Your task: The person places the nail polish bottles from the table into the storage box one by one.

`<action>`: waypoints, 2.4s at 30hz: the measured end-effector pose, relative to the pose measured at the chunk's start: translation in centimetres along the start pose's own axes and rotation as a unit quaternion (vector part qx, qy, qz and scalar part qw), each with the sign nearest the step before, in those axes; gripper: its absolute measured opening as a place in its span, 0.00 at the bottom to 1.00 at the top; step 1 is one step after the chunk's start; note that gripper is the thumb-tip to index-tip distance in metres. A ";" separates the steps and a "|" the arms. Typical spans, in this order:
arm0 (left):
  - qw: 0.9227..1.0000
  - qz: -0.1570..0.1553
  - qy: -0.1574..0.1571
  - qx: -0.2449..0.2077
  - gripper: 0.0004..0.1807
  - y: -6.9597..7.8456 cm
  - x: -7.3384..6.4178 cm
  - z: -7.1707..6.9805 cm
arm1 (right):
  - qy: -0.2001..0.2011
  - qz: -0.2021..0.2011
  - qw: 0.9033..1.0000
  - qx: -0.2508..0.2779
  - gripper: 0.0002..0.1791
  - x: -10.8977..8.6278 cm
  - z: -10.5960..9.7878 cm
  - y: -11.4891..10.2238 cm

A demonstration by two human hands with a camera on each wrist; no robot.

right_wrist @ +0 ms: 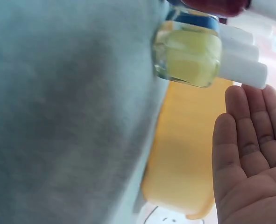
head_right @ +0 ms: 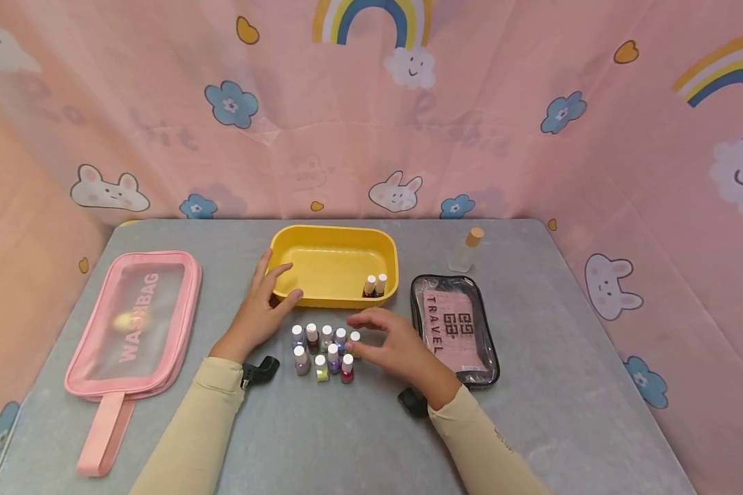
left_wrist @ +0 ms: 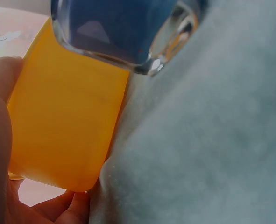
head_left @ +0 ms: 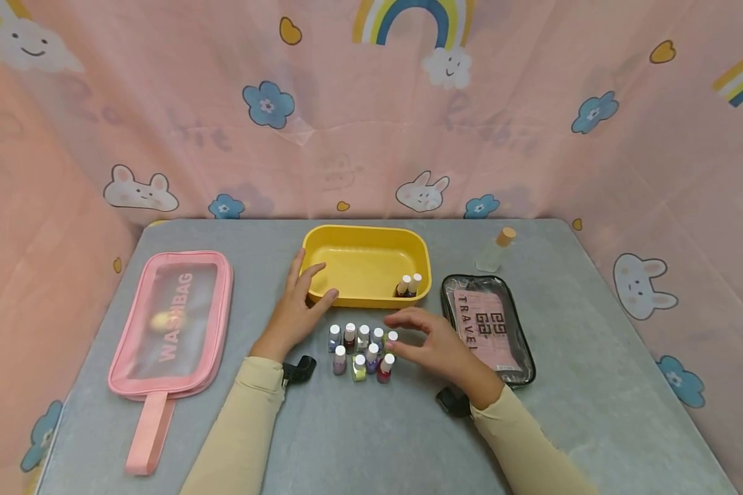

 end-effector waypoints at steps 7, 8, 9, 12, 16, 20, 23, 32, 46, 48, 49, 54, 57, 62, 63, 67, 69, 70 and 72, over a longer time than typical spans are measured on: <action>1.000 -0.004 -0.003 0.001 0.37 -0.1 0.0 0.0 | 0.012 0.021 1.000 0.011 0.15 -0.5 0.3 0.7; 1.000 -0.004 -0.003 0.001 0.37 0.0 0.0 0.0 | 0.014 0.026 0.999 0.013 0.15 -0.5 0.3 0.7; 1.000 -0.005 -0.003 0.001 0.37 0.0 0.0 0.0 | 0.015 0.030 0.999 0.014 0.15 -0.5 0.3 0.8; 1.000 -0.005 -0.003 -0.001 0.37 0.0 0.0 0.0 | 0.018 0.042 0.999 0.016 0.13 -0.4 0.3 0.9; 1.000 -0.002 -0.003 -0.002 0.37 -0.1 0.0 0.0 | 0.021 0.057 0.998 0.011 0.11 -0.4 0.3 1.1; 1.000 -0.002 -0.003 -0.002 0.37 -0.2 0.0 0.0 | 0.019 0.062 0.998 0.001 0.10 -0.2 0.4 1.3; 1.000 -0.003 -0.004 -0.003 0.37 -0.2 0.0 0.1 | 0.020 0.060 0.998 -0.003 0.10 -0.2 0.4 1.4; 1.000 -0.001 -0.004 -0.003 0.36 -0.2 0.0 0.1 | 0.038 0.035 0.998 -0.047 0.09 -0.3 0.2 0.8; 1.000 -0.007 -0.004 -0.001 0.36 -0.2 0.1 -0.1 | 0.122 0.035 0.992 -0.021 0.11 4.3 -5.2 -3.3; 1.000 -0.007 -0.005 -0.001 0.36 -0.2 0.1 -0.1 | 0.129 0.052 0.990 -0.015 0.12 5.6 -5.6 -2.8; 1.000 -0.007 -0.005 -0.001 0.36 -0.2 0.1 -0.1 | 0.129 0.060 0.990 -0.013 0.13 6.1 -5.7 -2.5; 1.000 -0.011 -0.006 -0.001 0.36 -0.2 0.0 0.0 | 0.110 0.086 0.990 0.001 0.13 7.8 -5.4 -0.6; 1.000 -0.012 -0.007 -0.001 0.36 -0.1 0.0 0.0 | 0.100 0.091 0.991 0.004 0.12 8.1 -5.0 0.4; 1.000 -0.015 -0.011 -0.001 0.36 0.0 0.0 0.1 | 0.098 0.104 0.990 -0.011 0.12 8.1 -4.7 1.6; 1.000 -0.016 -0.011 -0.001 0.36 0.0 0.0 0.1 | 0.099 0.105 0.990 -0.013 0.12 8.1 -4.7 1.8; 1.000 -0.016 -0.011 -0.001 0.36 0.1 0.0 0.2 | 0.096 0.101 0.990 -0.021 0.12 8.0 -4.5 1.9; 1.000 -0.013 -0.010 -0.001 0.36 0.1 0.0 0.2 | 0.090 0.098 0.990 -0.039 0.12 8.1 -4.4 1.8; 1.000 -0.012 -0.010 -0.001 0.36 0.1 0.0 0.2 | 0.087 0.097 0.990 -0.053 0.11 8.1 -4.4 1.8; 1.000 -0.012 -0.009 0.000 0.36 0.1 -0.1 0.2 | 0.073 0.095 0.988 -0.092 0.10 8.2 -4.1 1.8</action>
Point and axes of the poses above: each hand's wrist, its own x-axis towards the middle knuckle, its own z-axis out of the palm, y = z × x, the point moved 4 cm from there along x, towards the middle knuckle, and after that the axes turned 4 degrees about x, right-handed, at the moved point
